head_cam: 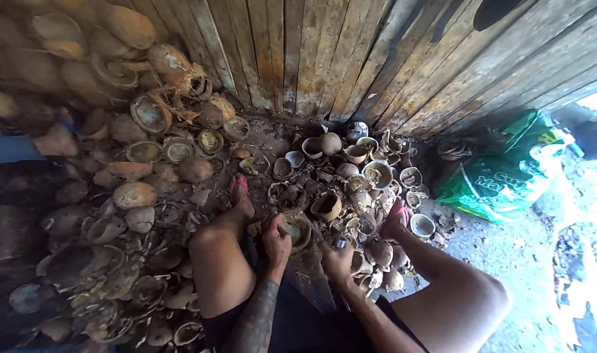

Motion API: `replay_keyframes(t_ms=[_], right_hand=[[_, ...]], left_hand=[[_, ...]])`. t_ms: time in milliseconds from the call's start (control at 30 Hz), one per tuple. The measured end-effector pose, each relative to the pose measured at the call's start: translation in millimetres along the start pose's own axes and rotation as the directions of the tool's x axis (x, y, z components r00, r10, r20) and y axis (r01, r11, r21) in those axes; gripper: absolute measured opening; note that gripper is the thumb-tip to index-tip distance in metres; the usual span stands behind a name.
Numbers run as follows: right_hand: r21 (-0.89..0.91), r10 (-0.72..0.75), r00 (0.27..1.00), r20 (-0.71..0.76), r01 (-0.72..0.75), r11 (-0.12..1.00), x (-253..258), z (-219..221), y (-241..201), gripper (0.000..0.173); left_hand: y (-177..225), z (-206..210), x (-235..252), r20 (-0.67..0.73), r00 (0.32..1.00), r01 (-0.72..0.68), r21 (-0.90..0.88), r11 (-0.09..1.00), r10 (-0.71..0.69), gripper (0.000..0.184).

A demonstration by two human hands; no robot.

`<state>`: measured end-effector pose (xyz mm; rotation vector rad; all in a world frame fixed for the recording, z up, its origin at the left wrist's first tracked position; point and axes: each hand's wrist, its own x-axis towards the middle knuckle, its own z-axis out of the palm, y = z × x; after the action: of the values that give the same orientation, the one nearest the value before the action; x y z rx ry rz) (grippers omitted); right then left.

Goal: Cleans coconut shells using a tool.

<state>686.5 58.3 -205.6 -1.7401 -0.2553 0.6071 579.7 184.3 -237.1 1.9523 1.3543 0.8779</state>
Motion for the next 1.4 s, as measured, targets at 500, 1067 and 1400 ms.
replay_keyframes(t_ms=[500,1067,1400], right_hand=[[0.127,0.249,0.968,0.024,-0.25,0.96,-55.5,0.7,-16.8,0.015],[0.033,0.293,0.952,0.088,-0.296,0.954,-34.2,-8.3,-27.0,0.018],[-0.345,0.15,0.926,0.345,-0.023,0.938,57.5,-16.9,-64.3,0.028]], left_hand=[[8.3,-27.1,-5.5,0.251,0.967,0.075,-0.112,0.991,-0.045,0.061],[5.5,-23.8,-1.7,0.228,0.973,0.101,-0.243,0.965,-0.044,0.061],[16.1,-17.4,8.5,0.255,0.965,0.072,-0.053,0.996,-0.057,0.044]])
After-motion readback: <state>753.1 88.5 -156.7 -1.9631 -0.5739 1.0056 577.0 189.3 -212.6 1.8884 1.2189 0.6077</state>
